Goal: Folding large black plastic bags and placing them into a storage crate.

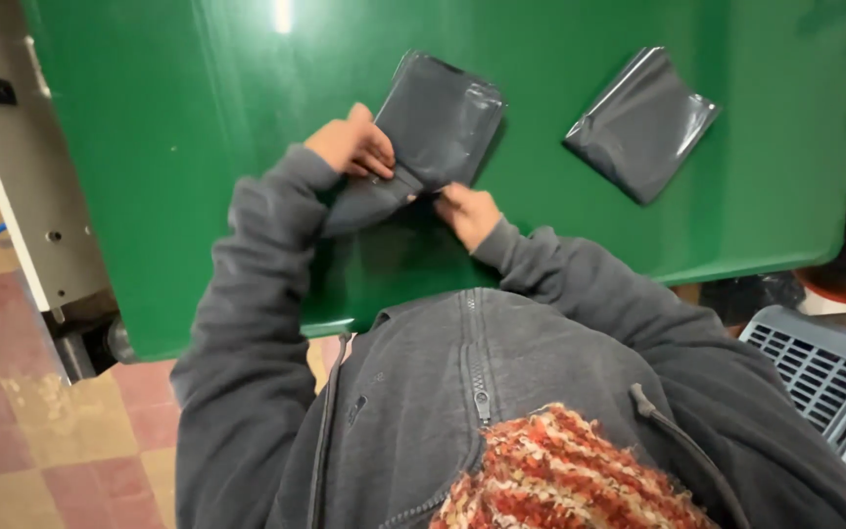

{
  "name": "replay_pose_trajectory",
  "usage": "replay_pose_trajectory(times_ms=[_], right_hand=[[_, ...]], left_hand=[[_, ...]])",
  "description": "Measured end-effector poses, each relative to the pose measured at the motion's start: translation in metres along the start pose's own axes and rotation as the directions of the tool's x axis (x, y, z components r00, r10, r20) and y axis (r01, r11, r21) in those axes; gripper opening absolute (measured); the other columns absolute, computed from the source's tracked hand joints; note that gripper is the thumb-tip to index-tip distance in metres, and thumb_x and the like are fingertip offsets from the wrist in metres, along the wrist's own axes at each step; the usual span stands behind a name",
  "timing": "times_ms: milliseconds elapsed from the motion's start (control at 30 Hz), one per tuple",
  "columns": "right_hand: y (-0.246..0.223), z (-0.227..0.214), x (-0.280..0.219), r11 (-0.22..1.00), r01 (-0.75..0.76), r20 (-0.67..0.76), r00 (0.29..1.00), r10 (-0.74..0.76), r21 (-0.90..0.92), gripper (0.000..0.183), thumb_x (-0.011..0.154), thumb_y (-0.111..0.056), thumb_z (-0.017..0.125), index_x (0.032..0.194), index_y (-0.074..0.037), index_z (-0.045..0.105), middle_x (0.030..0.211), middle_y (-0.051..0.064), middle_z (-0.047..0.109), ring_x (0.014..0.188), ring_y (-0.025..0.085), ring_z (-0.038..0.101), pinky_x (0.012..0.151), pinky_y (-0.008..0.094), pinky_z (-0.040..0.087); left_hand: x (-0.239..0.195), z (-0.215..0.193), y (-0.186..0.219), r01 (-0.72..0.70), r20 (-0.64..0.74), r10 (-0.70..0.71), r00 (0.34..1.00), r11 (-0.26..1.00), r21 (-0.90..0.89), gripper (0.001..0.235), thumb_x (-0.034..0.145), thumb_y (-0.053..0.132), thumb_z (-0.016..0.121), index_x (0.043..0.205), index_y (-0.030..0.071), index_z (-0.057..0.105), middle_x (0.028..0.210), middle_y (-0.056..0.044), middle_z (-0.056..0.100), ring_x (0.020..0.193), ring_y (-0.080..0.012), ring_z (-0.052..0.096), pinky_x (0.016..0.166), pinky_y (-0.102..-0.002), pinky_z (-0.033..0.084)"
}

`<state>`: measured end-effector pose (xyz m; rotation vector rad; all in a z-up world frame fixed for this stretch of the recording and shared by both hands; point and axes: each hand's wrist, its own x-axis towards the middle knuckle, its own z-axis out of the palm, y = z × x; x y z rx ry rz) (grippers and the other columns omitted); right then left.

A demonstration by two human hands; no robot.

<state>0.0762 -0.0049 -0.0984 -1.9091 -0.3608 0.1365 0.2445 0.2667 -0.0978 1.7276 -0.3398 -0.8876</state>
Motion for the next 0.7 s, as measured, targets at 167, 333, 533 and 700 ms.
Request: replay_pose_trajectory(times_ms=[167,333,533,700], right_hand=[[0.007,-0.018,0.031,0.382,-0.309,-0.028,0.745,0.667,0.871,0.033,0.105,-0.009,0.045,0.138,-0.006,0.052,0.133,0.008,0.065,0.109,0.024,0.069,0.090,0.042,0.057],[0.028,-0.015,0.034,0.267,-0.306,0.055,0.745,0.665,0.914,0.031,0.101,-0.010,0.051,0.131,-0.001,0.049,0.122,0.013,0.066,0.106,0.028,0.072,0.089,0.045,0.064],[0.043,-0.041,-0.018,0.652,-0.234,-0.335,0.706,0.624,0.721,0.035,0.099,-0.015,0.059,0.131,-0.007,0.047,0.109,0.009,0.062,0.094,0.020,0.065,0.078,0.041,0.062],[0.039,-0.137,-0.053,0.966,-0.052,-0.796,0.556,0.239,0.254,0.051,0.112,-0.021,0.064,0.149,0.004,0.041,0.132,0.016,0.059,0.114,0.023,0.060,0.099,0.034,0.051]], left_hand=[[0.020,0.009,0.027,0.200,-0.185,-0.176,0.967,0.972,0.120,0.060,0.104,0.059,0.054,0.090,0.001,0.061,0.075,-0.011,0.056,0.072,-0.0248,0.055,0.069,-0.039,0.049],[0.014,0.060,0.071,0.249,-0.546,0.338,0.767,0.628,0.737,0.045,0.086,0.050,0.070,0.095,0.007,0.059,0.087,-0.011,0.065,0.082,-0.0372,0.064,0.065,-0.050,0.051],[-0.019,0.107,0.135,-0.247,-0.296,0.707,0.642,0.556,0.794,0.024,0.096,0.012,0.068,0.113,0.004,0.054,0.114,-0.017,0.056,0.105,-0.0405,0.059,0.083,-0.048,0.054],[0.010,0.187,0.197,-0.496,-0.298,0.737,0.606,0.644,0.583,0.024,0.099,0.011,0.067,0.116,0.006,0.051,0.103,-0.019,0.060,0.093,-0.0455,0.062,0.077,-0.050,0.053]])
